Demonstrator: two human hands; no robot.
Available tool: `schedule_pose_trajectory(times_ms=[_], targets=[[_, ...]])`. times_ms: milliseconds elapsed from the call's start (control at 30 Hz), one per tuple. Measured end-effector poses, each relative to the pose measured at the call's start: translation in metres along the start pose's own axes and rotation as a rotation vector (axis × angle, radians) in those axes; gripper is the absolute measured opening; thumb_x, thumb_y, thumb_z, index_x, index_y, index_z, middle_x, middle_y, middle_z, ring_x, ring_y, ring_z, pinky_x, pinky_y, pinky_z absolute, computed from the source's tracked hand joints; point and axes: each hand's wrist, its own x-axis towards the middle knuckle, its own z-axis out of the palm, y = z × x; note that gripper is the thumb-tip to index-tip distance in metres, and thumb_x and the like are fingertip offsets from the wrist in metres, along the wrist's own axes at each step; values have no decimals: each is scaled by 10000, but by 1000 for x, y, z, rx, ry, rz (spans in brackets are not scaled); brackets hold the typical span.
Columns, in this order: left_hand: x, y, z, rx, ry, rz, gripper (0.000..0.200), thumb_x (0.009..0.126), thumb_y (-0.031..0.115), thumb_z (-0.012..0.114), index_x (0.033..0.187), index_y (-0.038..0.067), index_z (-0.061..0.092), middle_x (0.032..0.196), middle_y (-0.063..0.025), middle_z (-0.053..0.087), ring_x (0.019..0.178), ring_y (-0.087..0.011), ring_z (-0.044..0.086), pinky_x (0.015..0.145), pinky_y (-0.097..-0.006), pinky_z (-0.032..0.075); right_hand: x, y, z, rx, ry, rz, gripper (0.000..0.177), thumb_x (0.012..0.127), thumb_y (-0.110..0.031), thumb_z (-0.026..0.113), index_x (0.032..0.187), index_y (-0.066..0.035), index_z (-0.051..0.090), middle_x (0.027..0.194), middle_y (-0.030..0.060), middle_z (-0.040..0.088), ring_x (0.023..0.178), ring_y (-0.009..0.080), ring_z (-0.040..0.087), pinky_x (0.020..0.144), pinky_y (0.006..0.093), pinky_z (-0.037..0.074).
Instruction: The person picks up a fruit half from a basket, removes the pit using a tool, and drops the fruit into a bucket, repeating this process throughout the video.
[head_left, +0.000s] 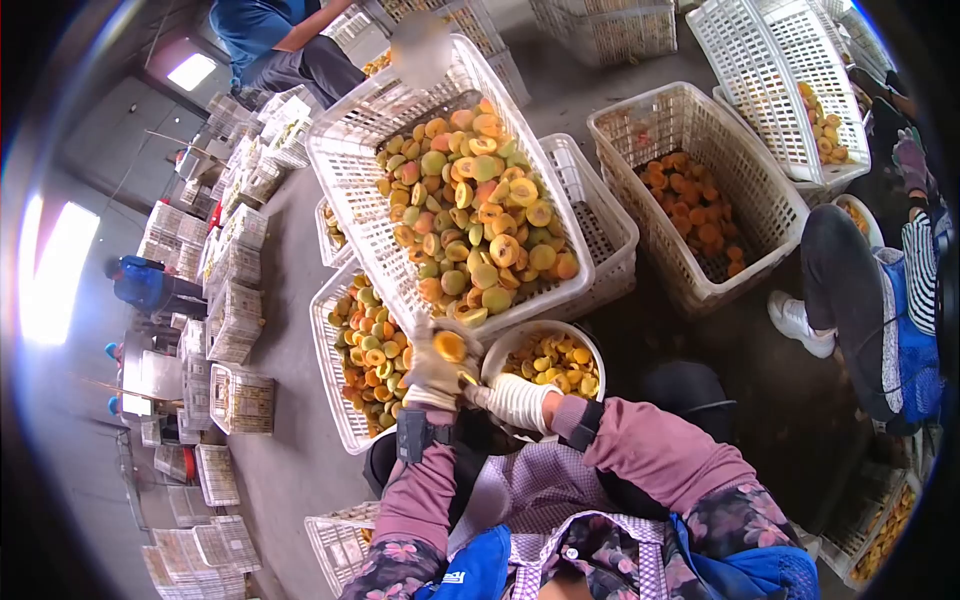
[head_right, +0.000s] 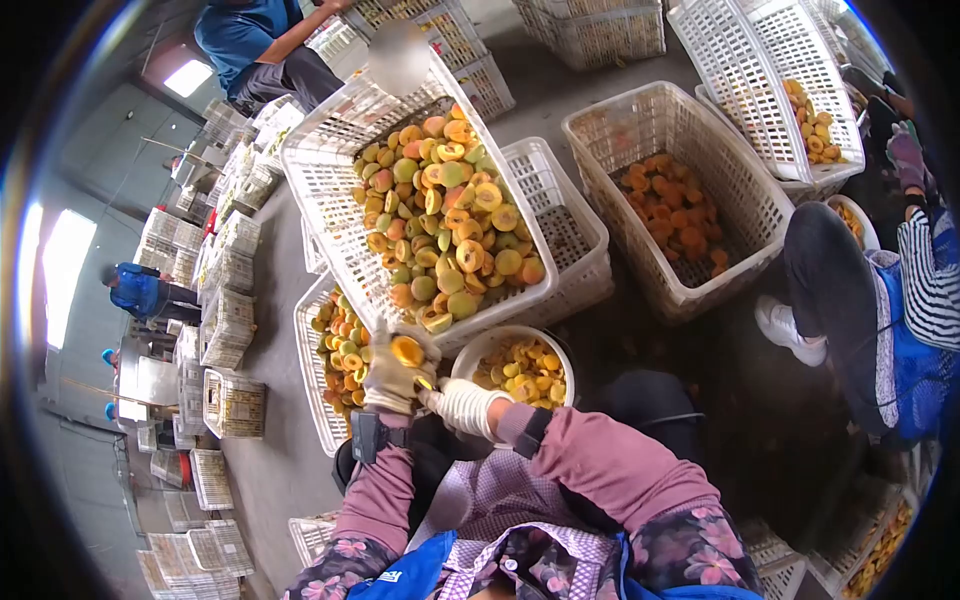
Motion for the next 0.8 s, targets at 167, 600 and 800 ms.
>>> schedule_pose_trajectory(times_ms=[167,600,800], targets=[[22,11,-28,1069,-66,74,323,857,248,458,1113,88,574,673,-41,645,512,-210,592,639,-386,483,-18,-3,-11,-898,159,93,397,876,-351,409,1046,-63,624,1034,212,636,982,362,608,857,436,461],[15,-108,131,-794,-414,-74,185,828,-40,543,983,58,565,883,-99,570,801,-189,562,709,-270,484,-16,-23,-28,-927,406,44,440,877,-388,459,1043,12,541,881,263,637,881,395,622,771,462,485],[-13,5,36,-1154,-358,-475,114,908,137,579,998,71,555,892,-14,576,791,-117,560,695,-238,482,8,4,-16,-594,513,-175,447,894,-386,498,1059,30,502,909,303,605,903,447,575,753,458,461]])
